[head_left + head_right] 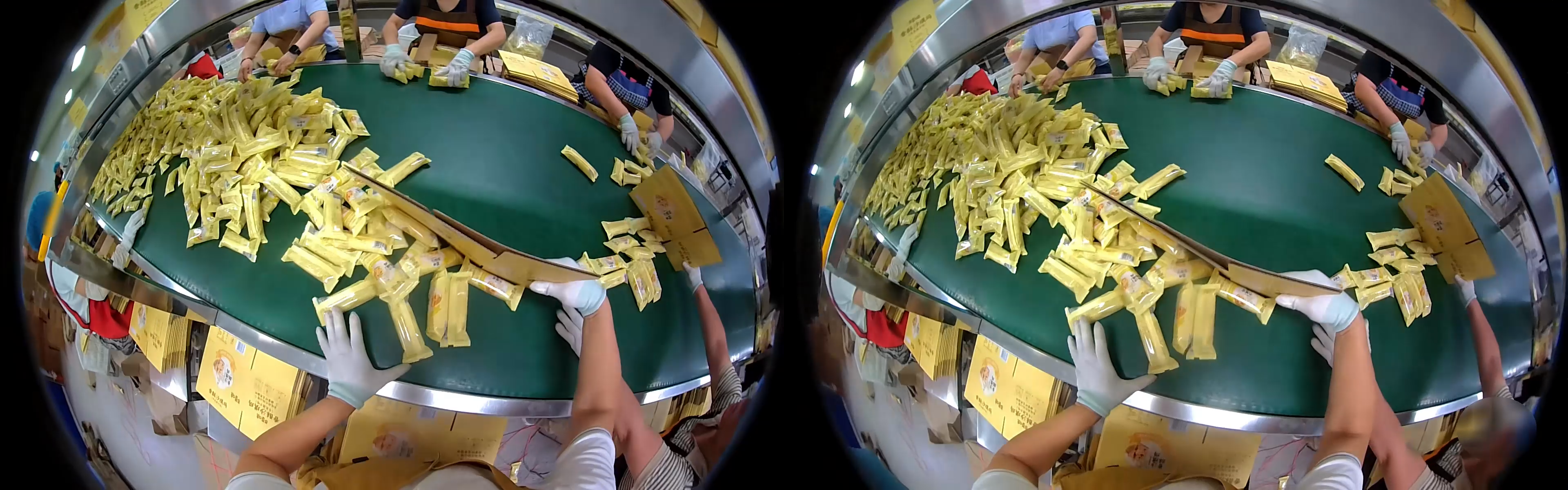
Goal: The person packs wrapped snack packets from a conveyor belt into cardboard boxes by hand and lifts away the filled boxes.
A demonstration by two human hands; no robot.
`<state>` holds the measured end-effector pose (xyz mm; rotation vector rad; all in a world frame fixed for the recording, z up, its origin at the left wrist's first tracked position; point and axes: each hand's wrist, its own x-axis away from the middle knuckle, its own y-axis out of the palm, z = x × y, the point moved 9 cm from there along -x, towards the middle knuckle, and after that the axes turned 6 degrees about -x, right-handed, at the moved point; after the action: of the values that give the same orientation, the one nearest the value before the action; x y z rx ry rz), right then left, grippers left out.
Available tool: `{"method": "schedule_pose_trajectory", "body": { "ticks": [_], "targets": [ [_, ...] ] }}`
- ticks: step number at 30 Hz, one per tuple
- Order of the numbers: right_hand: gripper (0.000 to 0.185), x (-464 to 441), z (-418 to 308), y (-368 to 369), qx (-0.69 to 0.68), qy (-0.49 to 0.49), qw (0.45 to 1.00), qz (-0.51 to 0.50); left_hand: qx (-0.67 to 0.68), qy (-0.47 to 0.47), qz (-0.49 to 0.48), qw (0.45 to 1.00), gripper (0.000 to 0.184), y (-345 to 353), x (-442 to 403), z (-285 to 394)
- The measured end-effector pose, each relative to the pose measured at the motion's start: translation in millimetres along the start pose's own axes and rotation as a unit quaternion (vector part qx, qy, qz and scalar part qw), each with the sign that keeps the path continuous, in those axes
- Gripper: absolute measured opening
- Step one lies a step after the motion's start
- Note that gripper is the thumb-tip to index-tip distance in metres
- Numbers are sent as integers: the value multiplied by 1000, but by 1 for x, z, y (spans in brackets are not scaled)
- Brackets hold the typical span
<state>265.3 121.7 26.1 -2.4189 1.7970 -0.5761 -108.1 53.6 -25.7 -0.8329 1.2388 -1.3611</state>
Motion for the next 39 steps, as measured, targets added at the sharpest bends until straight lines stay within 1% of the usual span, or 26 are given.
{"method": "schedule_pose_trajectory", "body": {
  "ticks": [1,3,4,5,6,7,8,9,11,14,17,19,20,22,23,24,25,27,28,30,31,32,34,35,36,39],
  "targets": [
    [43,12,-9,10,-63,55,995,54,5,-1,9,1000,132,-3,-1,1],
    [45,21,9,22,-90,37,995,12,-6,-19,-15,1000,130,-1,-2,-1],
    [48,27,-11,32,19,-2,999,-43,-11,-27,-27,999,130,-1,-1,-2],
    [49,40,-13,31,319,-17,947,24,-14,-19,-28,999,131,0,0,-2],
    [46,49,-18,39,351,-52,934,48,-11,-11,-32,999,131,0,0,0],
    [43,54,-25,50,134,-120,984,16,-9,-1,-35,999,132,1,0,1],
    [40,60,-33,61,-151,-168,973,-43,-7,9,-39,999,132,1,0,3],
    [38,67,-33,68,-238,-185,951,-65,-6,25,-47,999,129,1,0,6],
    [36,84,-1,87,49,-187,980,47,-12,49,-51,997,122,1,1,10],
    [30,121,5,96,41,-239,947,212,-6,56,-31,998,116,2,2,15],
    [26,179,7,100,24,-194,913,357,15,74,-32,997,120,1,9,19],
    [33,230,28,99,-74,-181,887,419,49,111,-27,992,121,2,19,18],
    [37,256,34,99,-131,-166,869,448,146,111,-8,983,121,-1,25,14],
    [45,299,39,101,-162,-165,880,414,335,112,29,935,121,-6,46,-1],
    [36,320,39,106,-240,-181,861,410,437,76,10,896,120,-9,56,-12],
    [28,325,32,112,-203,-160,906,335,584,69,10,809,123,-15,65,-18],
    [22,332,25,120,-158,-142,943,258,593,98,10,799,124,-36,76,-19],
    [19,332,31,142,-179,-143,956,181,614,138,-2,777,120,-87,103,-7],
    [20,330,42,153,-148,-135,969,145,566,232,-54,789,97,-114,114,9],
    [36,324,85,166,-53,-44,974,215,510,360,-258,737,70,-115,143,38],
    [78,324,128,176,-173,27,958,227,516,372,-272,722,58,-116,157,44],
    [90,327,130,179,-202,-12,948,246,522,384,-284,707,47,-116,173,54],
    [115,329,129,178,-258,-93,920,280,569,418,-332,626,48,-125,196,69],
    [131,326,124,174,-293,-68,905,301,588,442,-328,592,47,-127,206,74],
    [111,326,107,177,-335,-108,886,303,582,454,-351,575,51,-125,215,78],
    [84,325,94,176,-283,-82,883,364,552,489,-342,582,56,-123,222,84]
  ]
}}
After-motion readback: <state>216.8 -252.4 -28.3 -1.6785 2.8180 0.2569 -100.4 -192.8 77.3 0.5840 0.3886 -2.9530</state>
